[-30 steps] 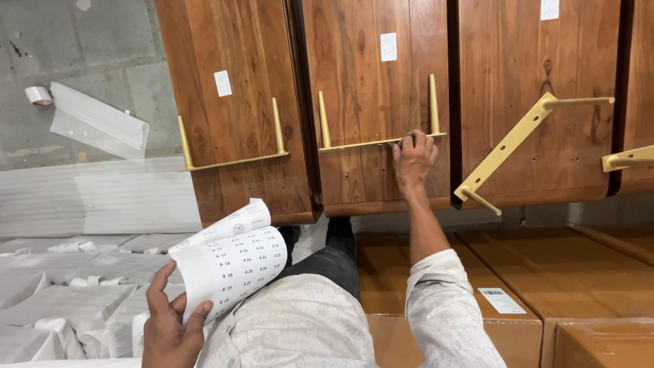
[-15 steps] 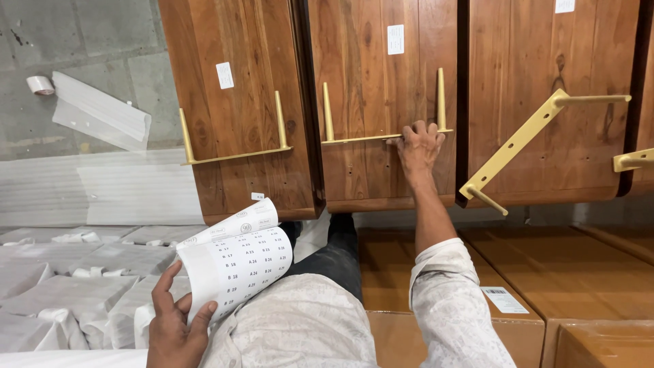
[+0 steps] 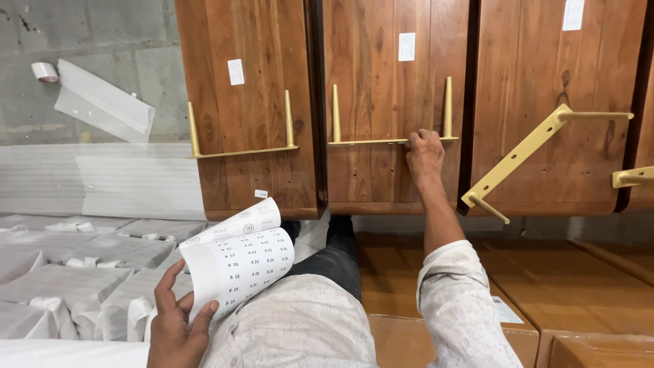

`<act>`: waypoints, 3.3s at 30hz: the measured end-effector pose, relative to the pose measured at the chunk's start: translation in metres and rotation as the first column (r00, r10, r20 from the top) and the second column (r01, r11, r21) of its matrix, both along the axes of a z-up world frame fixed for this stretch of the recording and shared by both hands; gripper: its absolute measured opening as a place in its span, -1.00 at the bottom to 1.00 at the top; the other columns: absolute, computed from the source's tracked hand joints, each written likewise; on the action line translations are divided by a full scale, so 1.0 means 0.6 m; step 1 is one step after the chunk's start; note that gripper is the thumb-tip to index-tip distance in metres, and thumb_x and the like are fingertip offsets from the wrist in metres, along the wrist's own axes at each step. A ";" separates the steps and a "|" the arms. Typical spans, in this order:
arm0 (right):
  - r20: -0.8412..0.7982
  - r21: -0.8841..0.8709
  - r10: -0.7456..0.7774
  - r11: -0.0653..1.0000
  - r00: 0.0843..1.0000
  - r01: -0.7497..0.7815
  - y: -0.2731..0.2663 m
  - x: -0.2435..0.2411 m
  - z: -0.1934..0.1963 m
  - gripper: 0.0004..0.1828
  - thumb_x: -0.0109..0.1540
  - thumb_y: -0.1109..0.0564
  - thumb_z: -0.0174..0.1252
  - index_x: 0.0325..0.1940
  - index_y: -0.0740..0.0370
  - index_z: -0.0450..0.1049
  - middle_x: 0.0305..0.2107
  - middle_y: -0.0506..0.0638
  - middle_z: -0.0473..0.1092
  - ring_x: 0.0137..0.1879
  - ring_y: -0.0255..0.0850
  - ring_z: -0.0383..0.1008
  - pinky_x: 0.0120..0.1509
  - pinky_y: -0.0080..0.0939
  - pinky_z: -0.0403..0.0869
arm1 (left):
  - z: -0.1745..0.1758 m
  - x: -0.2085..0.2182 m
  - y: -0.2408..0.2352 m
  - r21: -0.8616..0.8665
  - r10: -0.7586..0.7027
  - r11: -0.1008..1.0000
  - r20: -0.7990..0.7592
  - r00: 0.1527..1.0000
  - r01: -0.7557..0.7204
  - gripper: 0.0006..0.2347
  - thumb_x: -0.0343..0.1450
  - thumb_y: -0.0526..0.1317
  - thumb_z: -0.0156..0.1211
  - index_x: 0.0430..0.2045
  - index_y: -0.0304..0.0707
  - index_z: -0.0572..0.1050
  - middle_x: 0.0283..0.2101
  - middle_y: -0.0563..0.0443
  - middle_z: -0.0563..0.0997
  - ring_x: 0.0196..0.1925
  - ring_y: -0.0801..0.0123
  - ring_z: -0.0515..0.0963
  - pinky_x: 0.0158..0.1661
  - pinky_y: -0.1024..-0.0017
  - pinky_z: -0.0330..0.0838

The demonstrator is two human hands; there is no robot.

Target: The person walks along rows of upside-down wooden furniture panels fitted with brass legs and brackets, holding a printed checklist. They touch and check the hardware on each panel and compare it against the list, moving panel to panel down the row.

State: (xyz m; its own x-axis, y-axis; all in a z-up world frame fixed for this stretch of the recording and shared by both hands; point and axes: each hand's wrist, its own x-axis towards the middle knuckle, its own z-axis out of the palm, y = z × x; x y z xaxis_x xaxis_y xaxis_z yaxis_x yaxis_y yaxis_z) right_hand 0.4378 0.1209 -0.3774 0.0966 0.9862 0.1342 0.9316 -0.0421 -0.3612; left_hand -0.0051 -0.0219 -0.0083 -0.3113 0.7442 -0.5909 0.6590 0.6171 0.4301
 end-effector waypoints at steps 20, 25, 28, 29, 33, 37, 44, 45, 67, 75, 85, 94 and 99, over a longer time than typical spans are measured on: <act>0.158 -0.043 0.044 0.998 0.986 -0.038 -0.001 0.000 -0.016 -0.85 0.01 0.40 0.25 -0.40 0.28 0.48 -0.37 0.08 0.41 -0.20 -0.02 0.42 -0.11 -0.06 0.51 | -0.001 0.001 -0.005 -0.016 0.051 0.999 0.069 0.996 -0.050 -0.26 0.30 -0.47 0.17 0.38 -0.08 -0.05 -0.09 -0.32 0.70 0.14 0.27 0.63 0.14 0.36 0.41; 0.101 -0.171 0.036 0.985 0.994 -0.019 0.003 0.001 0.019 -0.81 0.04 0.38 0.24 -0.29 0.26 0.50 -0.30 0.06 0.44 -0.09 0.03 0.47 -0.04 0.00 0.52 | -0.003 -0.007 -0.009 0.033 0.038 0.999 0.084 0.996 -0.041 -0.26 0.30 -0.48 0.20 0.39 -0.11 -0.03 -0.12 -0.35 0.72 0.13 0.31 0.62 0.13 0.39 0.39; -0.059 -0.324 -0.059 0.945 0.997 0.037 0.001 -0.015 0.089 -0.23 0.08 0.45 0.15 0.41 0.23 0.37 -0.11 0.21 0.44 0.01 0.11 0.46 0.04 0.05 0.50 | 0.001 -0.009 -0.009 0.114 0.061 0.990 0.156 0.986 -0.079 -0.32 0.31 -0.43 0.21 0.37 -0.12 0.11 -0.16 -0.27 0.73 -0.02 0.40 0.67 -0.01 0.48 0.43; -0.066 -0.319 -0.050 0.947 0.997 0.026 -0.019 -0.027 0.096 -0.23 0.08 0.45 0.15 0.41 0.23 0.37 -0.11 0.21 0.44 0.01 0.11 0.46 0.04 0.05 0.50 | 0.007 -0.007 0.005 0.120 0.068 0.989 0.149 0.986 -0.087 -0.32 0.31 -0.43 0.21 0.37 -0.12 0.11 -0.16 -0.27 0.73 -0.02 0.40 0.67 -0.01 0.48 0.43; -0.328 -0.068 -0.287 0.957 0.900 0.280 -0.131 -0.074 0.083 -0.27 0.30 0.32 0.06 0.57 0.33 0.07 0.38 0.35 0.19 0.48 0.19 0.21 0.55 0.08 0.29 | 0.035 0.004 0.017 -0.052 -0.014 0.999 -0.002 1.000 0.014 -0.62 0.43 -0.32 0.30 0.18 -0.07 0.54 -0.41 -0.33 0.64 -0.36 0.23 0.55 -0.23 0.44 0.44; -0.052 -0.294 -0.449 0.861 0.892 0.416 -0.199 -0.099 0.003 0.04 0.39 -0.27 -0.04 0.54 0.66 -0.24 0.48 0.58 -0.33 0.60 0.38 -0.42 0.58 0.38 -0.29 | 0.004 -0.004 0.017 0.106 -0.029 0.994 0.169 0.985 0.011 -0.70 0.35 -0.33 0.28 -0.02 -0.12 0.61 -0.25 -0.11 0.77 -0.20 0.46 0.61 -0.17 0.52 0.45; 0.036 -0.520 0.533 0.732 0.845 -0.440 -0.148 -0.163 0.026 0.20 0.33 -0.60 -0.25 0.60 0.49 -0.30 0.57 0.39 -0.46 0.68 0.24 -0.58 0.69 0.22 -0.44 | -0.022 -0.015 0.033 -0.167 -0.099 0.982 -0.046 0.994 0.090 -0.71 0.43 -0.26 0.36 0.05 -0.05 0.61 -0.19 -0.15 0.72 -0.14 0.43 0.69 -0.06 0.47 0.49; 0.010 -0.603 0.357 0.747 0.934 -0.279 -0.128 -0.133 0.021 0.13 0.29 -0.56 -0.27 0.60 0.32 -0.32 0.56 0.26 -0.47 0.67 0.13 -0.59 0.67 0.18 -0.46 | -0.058 -0.043 0.025 -0.115 -0.059 0.991 0.038 0.998 0.063 -0.73 0.40 -0.31 0.33 0.00 -0.14 0.63 -0.14 -0.12 0.73 -0.04 0.45 0.65 -0.01 0.47 0.45; -0.737 0.071 0.225 0.963 0.638 -0.259 -0.220 -0.290 0.553 -0.69 0.25 0.34 0.21 0.07 0.17 0.58 -0.06 0.01 0.48 -0.05 -0.24 0.56 0.00 -0.31 0.58 | -0.018 0.055 0.017 0.302 -0.108 0.948 0.611 0.784 -0.105 -0.79 0.39 -0.36 0.35 -0.11 -0.28 0.59 -0.29 0.01 0.70 -0.25 0.58 0.62 -0.26 0.55 0.53; -0.640 0.172 0.408 0.902 0.651 -0.397 -0.202 -0.359 0.575 -0.60 0.17 0.32 0.34 0.10 0.16 0.57 -0.07 0.01 0.43 -0.07 -0.14 0.44 -0.07 -0.20 0.50 | 0.032 0.074 0.043 0.341 -0.345 0.915 0.381 0.858 0.216 -0.55 0.36 -0.45 0.22 0.15 -0.03 0.38 -0.65 -0.07 0.36 -0.58 0.39 0.41 -0.43 0.39 0.36; -0.629 0.234 0.439 0.894 0.641 -0.383 -0.195 -0.352 0.585 -0.66 0.17 0.31 0.35 0.03 0.21 0.60 -0.13 -0.03 0.48 -0.09 -0.17 0.46 -0.05 -0.19 0.50 | 0.014 0.082 0.049 0.556 -0.549 0.751 0.226 0.805 0.356 -0.47 0.35 -0.56 0.09 0.17 0.02 0.25 -0.58 -0.16 0.44 -0.54 0.08 0.57 -0.43 0.15 0.38; -0.685 0.209 0.373 0.924 0.626 -0.321 -0.191 -0.346 0.559 -0.75 0.13 0.25 0.41 -0.10 0.24 0.62 -0.18 -0.02 0.49 -0.15 -0.18 0.48 -0.13 -0.21 0.50 | 0.005 0.094 0.058 0.582 -0.581 0.726 0.232 0.780 0.367 -0.49 0.37 -0.52 0.12 0.18 -0.03 0.22 -0.53 -0.11 0.49 -0.49 0.05 0.61 -0.43 0.10 0.41; -0.682 0.230 0.408 0.908 0.607 -0.351 -0.198 -0.336 0.554 -0.80 0.12 0.27 0.39 -0.18 0.25 0.60 -0.21 0.00 0.47 -0.11 -0.15 0.48 -0.07 -0.19 0.50 | 0.003 0.097 0.061 0.451 -0.508 0.813 0.240 0.827 0.368 -0.47 0.34 -0.51 0.13 0.20 -0.08 0.20 -0.55 -0.11 0.40 -0.51 0.03 0.60 -0.43 0.08 0.40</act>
State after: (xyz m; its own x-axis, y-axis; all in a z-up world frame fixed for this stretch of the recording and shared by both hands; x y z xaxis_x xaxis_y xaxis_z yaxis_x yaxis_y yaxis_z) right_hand 0.2364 0.0021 -0.0449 -0.1917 0.9479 0.2543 0.3230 0.3057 -0.8957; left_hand 0.0532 0.0146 -0.0068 0.2669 0.9317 -0.2466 0.5897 0.0445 0.8064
